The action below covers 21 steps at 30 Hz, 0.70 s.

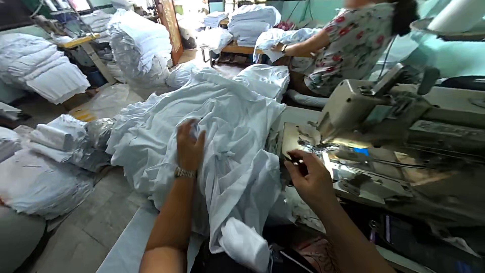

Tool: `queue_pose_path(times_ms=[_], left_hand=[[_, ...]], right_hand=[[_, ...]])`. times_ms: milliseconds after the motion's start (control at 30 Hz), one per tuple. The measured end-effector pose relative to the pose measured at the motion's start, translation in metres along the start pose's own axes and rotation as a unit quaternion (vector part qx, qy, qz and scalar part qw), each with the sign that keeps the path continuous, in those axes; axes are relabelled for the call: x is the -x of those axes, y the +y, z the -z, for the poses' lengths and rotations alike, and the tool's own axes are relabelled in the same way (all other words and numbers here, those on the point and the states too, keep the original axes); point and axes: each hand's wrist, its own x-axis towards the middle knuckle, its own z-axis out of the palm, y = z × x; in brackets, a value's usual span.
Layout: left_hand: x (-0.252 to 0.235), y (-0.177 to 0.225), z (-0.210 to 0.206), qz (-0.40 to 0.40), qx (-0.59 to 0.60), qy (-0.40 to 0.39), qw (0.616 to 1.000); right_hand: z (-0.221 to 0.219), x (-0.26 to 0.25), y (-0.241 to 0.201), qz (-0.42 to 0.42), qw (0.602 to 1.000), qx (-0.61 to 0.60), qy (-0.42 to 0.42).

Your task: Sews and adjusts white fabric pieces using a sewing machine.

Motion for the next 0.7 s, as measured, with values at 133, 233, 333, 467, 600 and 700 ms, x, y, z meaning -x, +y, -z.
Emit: queue_pose_path(times_ms=[133,233,333,467,600,700], left_hand=[[-0.009,-0.039,-0.038,0.056,-0.094,0.04,0.993],[-0.002,-0.036,-0.037,0.052,-0.032,0.07,0.996],[0.009,-0.029,-0.028,0.092,0.017,0.113,0.989],[0.028,-0.034,0.004,0.145,0.036,0.142,0.978],[0.043,-0.051,0.036,0.192,0.019,0.043,0.98],[0.054,-0.047,0.064,0.172,0.05,-0.077,0.981]], right_hand=[[-0.044,-0.071,-0.035,0.002,0.996,-0.064,-0.065],[-0.103,-0.128,-0.041,-0.062,0.989,-0.079,-0.107],[-0.167,-0.146,-0.02,-0.223,0.949,-0.109,-0.194],[-0.144,-0.128,-0.041,-0.154,0.918,-0.231,-0.284],[-0.023,-0.11,-0.076,-0.071,0.836,-0.527,-0.135],[0.045,-0.106,-0.078,0.126,0.804,-0.573,-0.098]])
